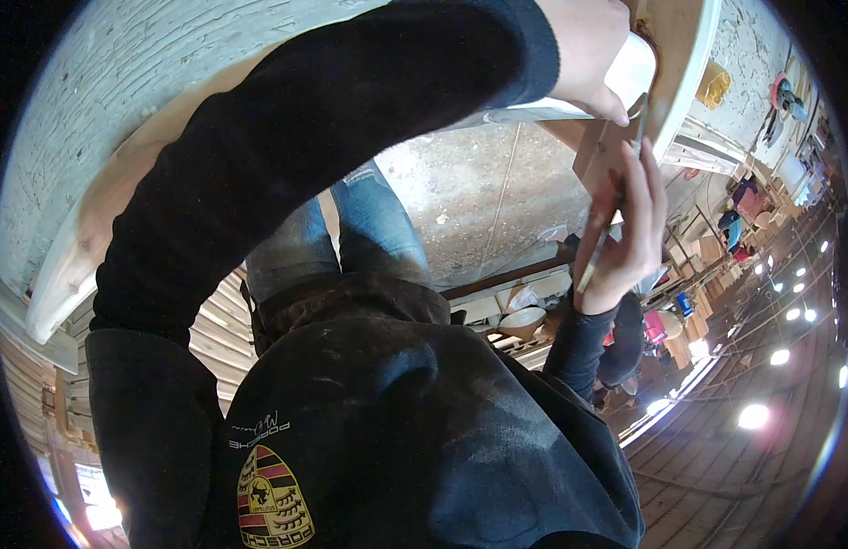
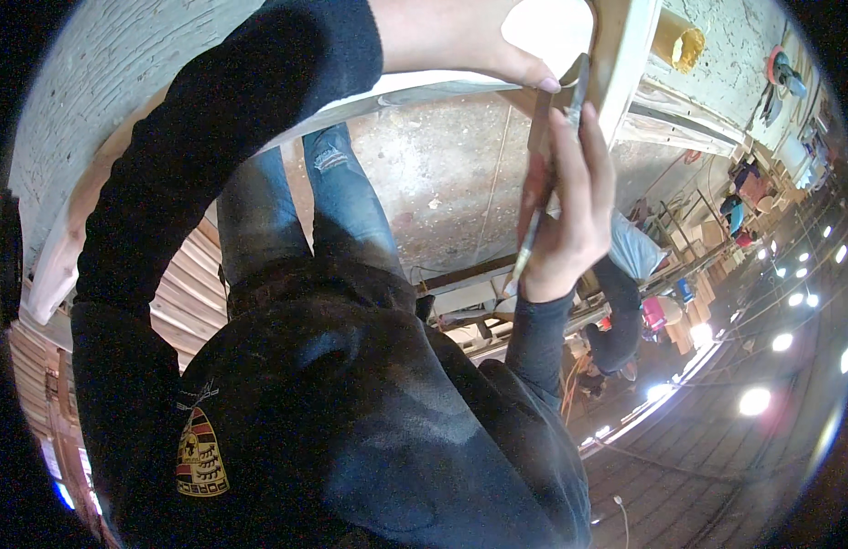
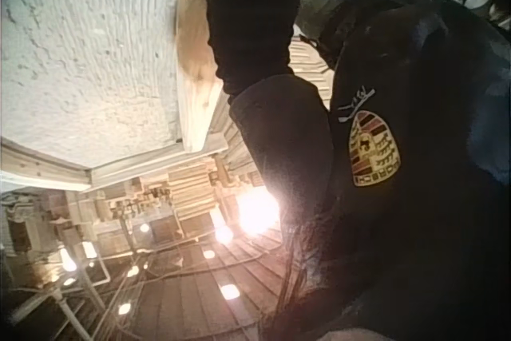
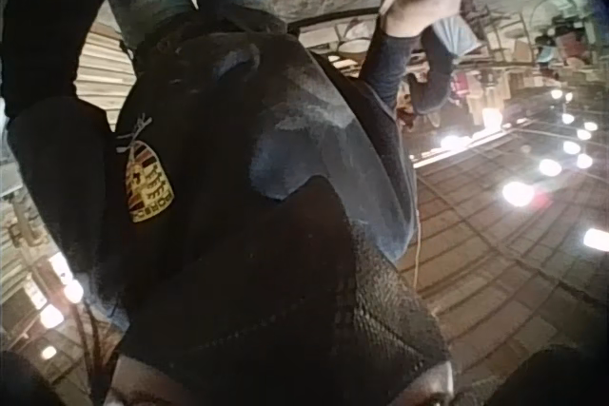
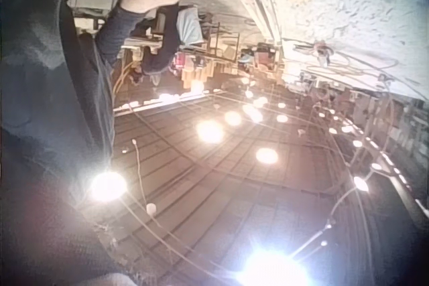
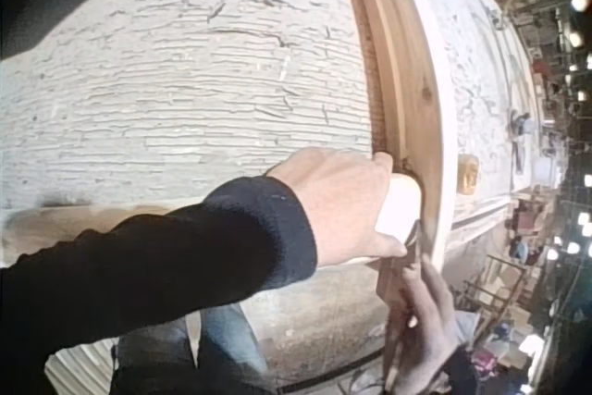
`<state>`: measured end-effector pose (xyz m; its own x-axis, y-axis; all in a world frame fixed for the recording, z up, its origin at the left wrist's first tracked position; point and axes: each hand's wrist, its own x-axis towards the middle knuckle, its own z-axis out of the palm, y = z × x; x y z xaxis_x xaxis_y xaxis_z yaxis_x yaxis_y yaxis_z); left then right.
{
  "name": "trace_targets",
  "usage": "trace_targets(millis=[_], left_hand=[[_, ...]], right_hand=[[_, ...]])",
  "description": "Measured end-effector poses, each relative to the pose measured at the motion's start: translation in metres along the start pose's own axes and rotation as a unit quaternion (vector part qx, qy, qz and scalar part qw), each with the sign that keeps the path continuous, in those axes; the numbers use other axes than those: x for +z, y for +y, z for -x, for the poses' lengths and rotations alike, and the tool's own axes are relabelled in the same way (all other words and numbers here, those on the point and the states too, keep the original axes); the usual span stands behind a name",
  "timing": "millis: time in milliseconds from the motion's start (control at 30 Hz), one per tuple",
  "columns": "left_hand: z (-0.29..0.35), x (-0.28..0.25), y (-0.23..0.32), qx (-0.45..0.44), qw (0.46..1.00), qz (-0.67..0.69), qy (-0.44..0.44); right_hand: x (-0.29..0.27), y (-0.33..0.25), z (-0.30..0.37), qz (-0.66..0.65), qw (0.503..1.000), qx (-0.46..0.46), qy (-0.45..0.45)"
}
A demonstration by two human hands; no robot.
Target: The person marks a wood frame with a pencil and then uses a hand scraper tool to refine the edges and joints.
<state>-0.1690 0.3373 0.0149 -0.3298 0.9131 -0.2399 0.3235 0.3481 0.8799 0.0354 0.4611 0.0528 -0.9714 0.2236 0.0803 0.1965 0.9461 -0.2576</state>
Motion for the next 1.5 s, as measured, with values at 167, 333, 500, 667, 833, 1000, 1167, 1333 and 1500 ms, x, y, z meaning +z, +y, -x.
trace_targets(millis=[167,333,500,667,833,1000,1167,1333,1500], left_hand=[[-0.045,0.069,-0.029,0.086,0.973,-0.07,0.204],[-0.004,0.03,0.02,0.038,0.972,-0.141,0.182],[-0.008,0.008,0.004,-0.031,0.998,-0.047,0.019],[-0.014,0.011,0.014,0.007,0.995,-0.061,0.073],[-0.032,0.012,0.026,-0.054,0.996,-0.043,0.057],[-0.038,0.011,0.031,-0.118,0.992,-0.045,0.021],[-0.04,0.012,0.026,-0.106,0.994,0.0,0.018],[-0.04,0.012,0.016,-0.106,0.994,0.024,0.022],[-0.041,0.01,0.02,-0.066,0.997,0.03,0.004]], right_hand=[[0.015,-0.009,0.011,-0.127,0.982,0.122,-0.073],[0.016,-0.004,0.016,-0.348,0.912,0.176,-0.128],[0.004,-0.01,0.022,-0.488,0.838,0.19,-0.153],[0.002,-0.011,0.038,-0.544,0.793,0.238,-0.136],[0.004,-0.011,0.052,-0.554,0.802,0.187,-0.117],[0.008,-0.009,0.063,-0.572,0.787,0.201,-0.118],[0.016,-0.007,0.068,-0.552,0.803,0.205,-0.092],[0.018,-0.024,0.058,-0.54,0.786,0.3,-0.022],[0.019,-0.021,0.043,-0.383,0.867,0.319,-0.001]])
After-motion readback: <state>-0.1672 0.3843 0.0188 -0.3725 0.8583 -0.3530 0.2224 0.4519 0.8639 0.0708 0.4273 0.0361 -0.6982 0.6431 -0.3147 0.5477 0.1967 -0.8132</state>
